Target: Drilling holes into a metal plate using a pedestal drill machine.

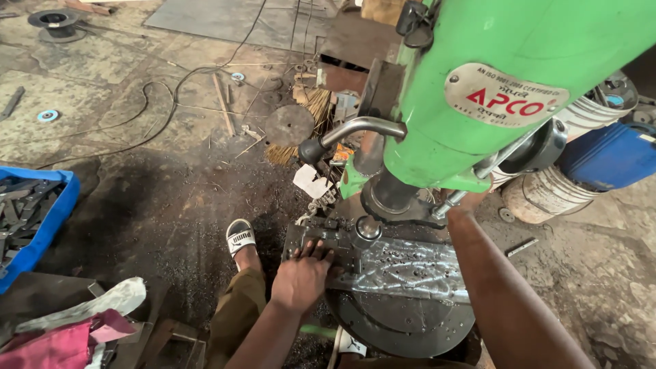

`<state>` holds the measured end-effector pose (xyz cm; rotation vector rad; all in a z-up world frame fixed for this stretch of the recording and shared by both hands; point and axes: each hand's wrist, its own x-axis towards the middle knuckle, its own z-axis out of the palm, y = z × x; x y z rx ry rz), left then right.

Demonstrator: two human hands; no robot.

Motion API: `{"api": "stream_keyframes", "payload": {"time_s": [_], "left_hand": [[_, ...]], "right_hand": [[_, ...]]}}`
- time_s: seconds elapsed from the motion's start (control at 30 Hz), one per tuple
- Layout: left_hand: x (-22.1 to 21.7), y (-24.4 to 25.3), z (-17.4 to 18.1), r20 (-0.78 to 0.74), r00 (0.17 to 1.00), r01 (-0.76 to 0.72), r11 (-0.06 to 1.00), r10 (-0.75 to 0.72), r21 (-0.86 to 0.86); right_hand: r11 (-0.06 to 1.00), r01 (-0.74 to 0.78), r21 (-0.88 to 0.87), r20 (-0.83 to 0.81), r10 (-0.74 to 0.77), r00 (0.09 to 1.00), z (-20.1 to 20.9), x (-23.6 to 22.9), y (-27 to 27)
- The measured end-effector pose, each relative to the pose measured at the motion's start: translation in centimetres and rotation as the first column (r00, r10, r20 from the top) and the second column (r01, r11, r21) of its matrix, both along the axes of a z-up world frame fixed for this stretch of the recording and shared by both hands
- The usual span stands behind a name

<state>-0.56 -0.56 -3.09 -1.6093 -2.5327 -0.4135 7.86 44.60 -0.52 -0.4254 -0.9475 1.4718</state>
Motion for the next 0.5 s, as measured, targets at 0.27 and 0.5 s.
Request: {"api": "stream_keyframes", "payload": {"time_s": [0.27,0.5], "left_hand": [[-0.4,0.2,-0.1,-0.055,0.998,0.026,0.999,-0.025,0.02],[-0.4,0.3,-0.1,0.052,0.999,0.013,0.993,-0.007,-0.116]], "right_hand": [[0.992,-0.101,0.082,-0.145,0.112,0.983,0.1,-0.2,0.3],[0.988,-0.153,0.026,-0.222,0.155,0.963,2.8,-0.2,-2.4]]}}
